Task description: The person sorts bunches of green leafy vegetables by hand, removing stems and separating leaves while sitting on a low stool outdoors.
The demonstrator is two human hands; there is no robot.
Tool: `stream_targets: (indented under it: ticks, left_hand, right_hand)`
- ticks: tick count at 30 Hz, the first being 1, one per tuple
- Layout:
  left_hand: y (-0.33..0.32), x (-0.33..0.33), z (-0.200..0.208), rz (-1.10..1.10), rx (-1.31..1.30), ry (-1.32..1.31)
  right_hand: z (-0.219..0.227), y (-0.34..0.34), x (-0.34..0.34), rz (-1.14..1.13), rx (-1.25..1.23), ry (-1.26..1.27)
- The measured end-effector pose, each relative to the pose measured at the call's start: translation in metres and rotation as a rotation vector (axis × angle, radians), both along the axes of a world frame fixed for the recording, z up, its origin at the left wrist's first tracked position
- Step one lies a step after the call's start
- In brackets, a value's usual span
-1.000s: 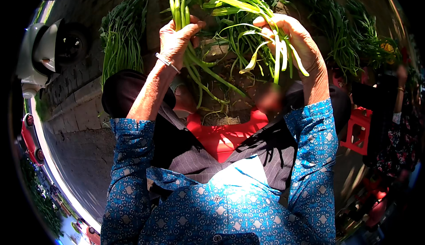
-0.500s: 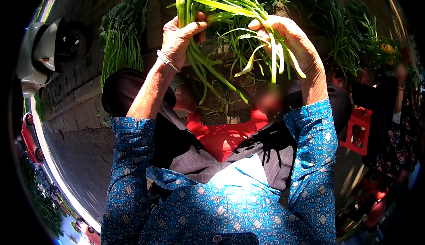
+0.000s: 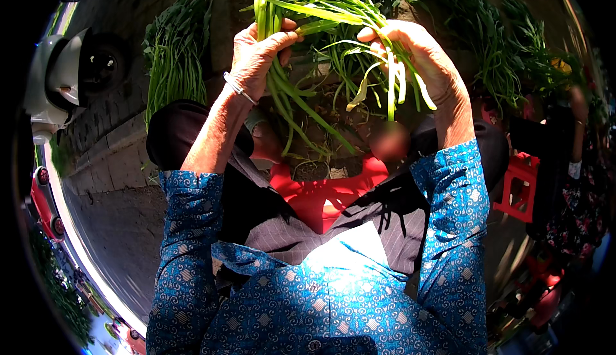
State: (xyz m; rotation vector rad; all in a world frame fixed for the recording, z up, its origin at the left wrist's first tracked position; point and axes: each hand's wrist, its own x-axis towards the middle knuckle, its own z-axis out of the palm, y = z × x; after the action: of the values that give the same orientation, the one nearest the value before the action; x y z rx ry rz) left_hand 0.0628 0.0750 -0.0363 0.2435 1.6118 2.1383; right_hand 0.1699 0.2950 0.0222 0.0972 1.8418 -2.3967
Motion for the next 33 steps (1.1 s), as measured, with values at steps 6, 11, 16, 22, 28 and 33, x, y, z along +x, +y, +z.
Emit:
stream_targets:
  ticks: [6, 11, 16, 22, 28, 33]
  left_hand:
    - [0.0, 0.002, 0.001, 0.022, -0.058, 0.077]
    - [0.002, 0.001, 0.0, 0.05, -0.083, 0.092]
    - [0.001, 0.0, 0.002, 0.109, -0.08, 0.056]
    - [0.001, -0.003, -0.002, 0.217, -0.068, 0.026]
    - [-0.004, -0.01, -0.004, 0.362, -0.137, 0.02]
    - [-0.016, -0.017, 0.006, 0.336, -0.104, -0.036]
  right_hand:
    - [-0.008, 0.009, -0.007, 0.04, 0.197, 0.006]
    - [-0.024, 0.015, -0.009, 0.005, 0.37, 0.096]
    - [-0.021, 0.006, -0.009, -0.011, 0.332, 0.025]
    - [-0.01, -0.008, -0.011, -0.05, 0.159, -0.261]
    - [-0.009, -0.011, -0.011, -0.076, 0.042, -0.319]
    - [-0.005, -0.004, -0.009, -0.188, 0.009, -0.297]
